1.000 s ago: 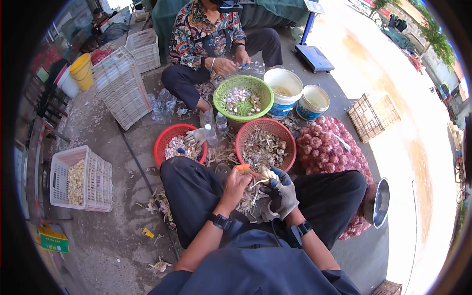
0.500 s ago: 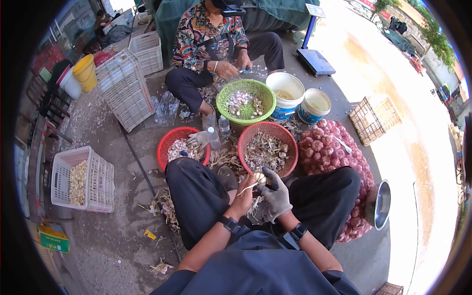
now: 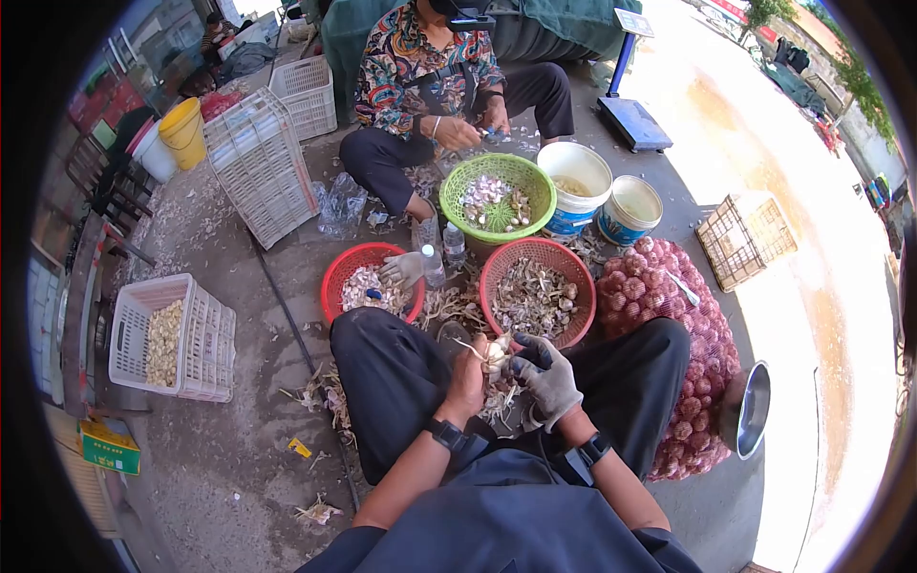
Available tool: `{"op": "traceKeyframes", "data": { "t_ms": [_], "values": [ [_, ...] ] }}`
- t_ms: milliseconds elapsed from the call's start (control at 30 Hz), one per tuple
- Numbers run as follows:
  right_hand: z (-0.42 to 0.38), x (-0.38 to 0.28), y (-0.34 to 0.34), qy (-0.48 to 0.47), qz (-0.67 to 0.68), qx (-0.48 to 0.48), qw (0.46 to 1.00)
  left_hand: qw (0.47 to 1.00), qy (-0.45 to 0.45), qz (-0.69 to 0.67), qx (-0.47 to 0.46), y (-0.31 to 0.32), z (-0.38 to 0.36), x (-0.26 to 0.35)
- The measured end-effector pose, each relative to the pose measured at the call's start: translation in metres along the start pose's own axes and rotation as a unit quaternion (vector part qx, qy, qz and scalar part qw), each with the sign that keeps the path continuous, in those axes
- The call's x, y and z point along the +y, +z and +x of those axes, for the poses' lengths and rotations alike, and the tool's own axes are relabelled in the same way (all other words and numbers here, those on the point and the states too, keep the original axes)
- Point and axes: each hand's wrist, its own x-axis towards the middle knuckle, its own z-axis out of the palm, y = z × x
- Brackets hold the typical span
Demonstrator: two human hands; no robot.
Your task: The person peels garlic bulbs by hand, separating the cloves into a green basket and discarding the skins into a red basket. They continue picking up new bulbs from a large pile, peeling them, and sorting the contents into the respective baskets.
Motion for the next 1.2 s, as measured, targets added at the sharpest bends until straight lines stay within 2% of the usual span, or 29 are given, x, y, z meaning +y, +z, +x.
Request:
{"op": "traceKeyframes", "data": {
  "t_ms": [100,133,233,333,433,533,600,733,833,933,967,1067,1200],
  "values": [
    [0.006,-0.011,0.004,-0.054,-0.115,-0.022,0.992,0.994,0.022,0.063,0.083,-0.001,0.006,-0.016],
    [0.009,-0.021,0.004,-0.102,-0.269,-0.032,0.957,0.980,0.098,0.148,0.090,-0.003,0.012,-0.021],
    [0.020,-0.015,-0.001,-0.016,-0.310,-0.082,0.947,0.966,-0.017,0.227,0.121,0.001,0.005,-0.016],
    [0.026,-0.019,-0.004,0.026,-0.329,-0.115,0.937,0.949,0.141,0.257,0.115,-0.019,0.023,-0.046],
    [0.025,-0.021,-0.005,0.025,-0.339,-0.125,0.932,0.975,-0.026,0.196,0.100,-0.012,0.014,-0.037],
    [0.024,-0.008,-0.001,-0.004,-0.352,-0.114,0.929,0.968,-0.038,0.209,0.136,0.003,0.012,-0.027],
    [0.025,-0.003,0.003,-0.008,-0.372,-0.104,0.922,0.960,-0.002,0.232,0.156,0.000,0.016,-0.034],
    [0.026,0.013,0.007,-0.032,-0.372,-0.083,0.924,0.946,0.085,0.259,0.178,-0.009,0.025,-0.051],
    [0.028,0.016,0.005,-0.033,-0.334,-0.059,0.940,0.938,0.063,0.279,0.195,-0.014,0.031,-0.056],
    [0.036,0.033,0.004,-0.012,-0.297,0.017,0.955,0.915,0.110,0.340,0.189,-0.010,0.032,-0.060],
    [0.042,0.039,0.002,0.023,-0.270,0.023,0.962,0.920,0.114,0.325,0.187,-0.007,0.032,-0.062],
    [0.044,0.045,0.001,-0.041,-0.249,0.025,0.967,0.925,0.144,0.302,0.177,-0.002,0.035,-0.058],
    [0.039,0.024,-0.007,-0.039,-0.177,-0.004,0.983,0.850,0.247,0.452,0.114,-0.001,0.040,-0.040]
  ]
}}
